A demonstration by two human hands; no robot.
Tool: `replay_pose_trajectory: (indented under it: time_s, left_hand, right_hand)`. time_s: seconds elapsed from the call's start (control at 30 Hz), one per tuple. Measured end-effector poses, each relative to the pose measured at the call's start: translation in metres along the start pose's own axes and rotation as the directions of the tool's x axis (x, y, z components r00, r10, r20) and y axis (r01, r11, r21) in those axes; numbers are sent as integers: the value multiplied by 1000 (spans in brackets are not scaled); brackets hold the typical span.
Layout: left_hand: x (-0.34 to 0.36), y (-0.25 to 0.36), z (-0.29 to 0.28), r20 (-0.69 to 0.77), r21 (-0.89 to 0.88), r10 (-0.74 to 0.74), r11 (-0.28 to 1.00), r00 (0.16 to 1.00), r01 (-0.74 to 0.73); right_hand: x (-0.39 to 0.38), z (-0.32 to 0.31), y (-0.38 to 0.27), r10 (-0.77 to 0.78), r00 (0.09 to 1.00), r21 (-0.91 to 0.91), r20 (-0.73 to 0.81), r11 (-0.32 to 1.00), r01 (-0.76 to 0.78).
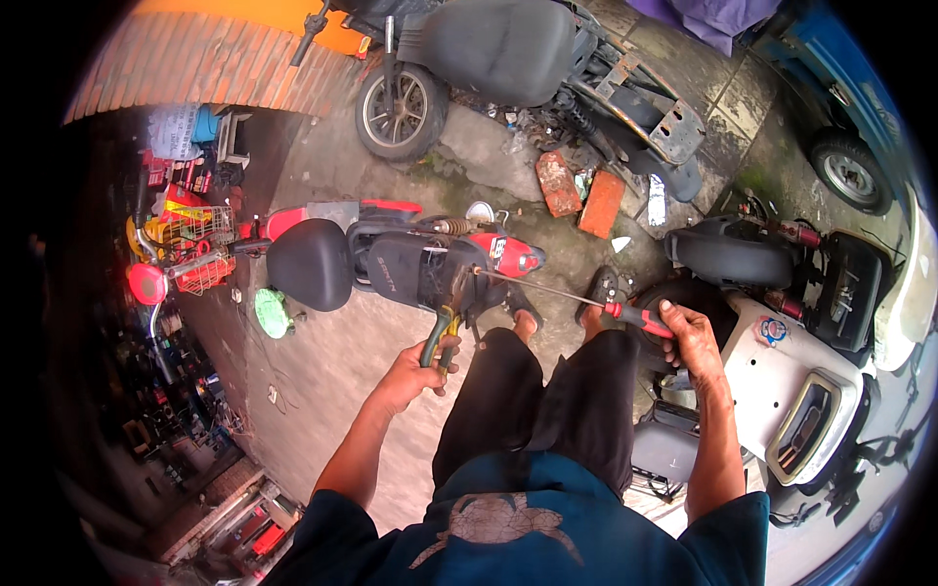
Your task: The person uses pliers and a screwdriver to work on the rear section of a red electric scooter. They manipulate a metal rod or cable near the seat and rear wheel area, occasionally walking around the scooter to access different angles. The task involves adjusting or fixing a mechanical component of the scooter.
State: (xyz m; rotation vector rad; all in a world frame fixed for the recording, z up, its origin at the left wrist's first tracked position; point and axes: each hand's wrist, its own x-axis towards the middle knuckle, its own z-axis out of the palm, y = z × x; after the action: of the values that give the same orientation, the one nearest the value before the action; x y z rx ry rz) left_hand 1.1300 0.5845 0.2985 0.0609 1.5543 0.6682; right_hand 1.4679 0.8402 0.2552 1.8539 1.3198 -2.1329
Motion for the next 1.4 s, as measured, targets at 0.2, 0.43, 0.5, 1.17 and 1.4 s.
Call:
replay_pose_trajectory:
  time_s: [0.2, 0.43, 0.5, 1.17, 1.4]
  left_hand:
    - [21, -28, 7, -39, 69, 56, 996, 998, -54]
    - [57, -61, 8, -77, 235, 274, 939, 959, -250]
    - [70, -70, 5, -69, 309, 385, 885, 920, -347]
    - [62, -62, 6, -73, 357, 295, 900, 953, -251]
    - [57, -63, 1, -94, 386, 293, 892, 951, -237]
  right_hand:
    - [14, -21, -4, 36, 964, -107, 264, 994, -8]
    - [47, -22, -15, 199, 775, -41, 600, 975, -218]
    - [52, -15, -19, 267, 745, -92, 611, 959, -268]
    - [28, 12, -11, -338, 893, -721, 297, 534, 442]
    - [19, 5, -11, -126, 984, -30, 128, 991, 131]
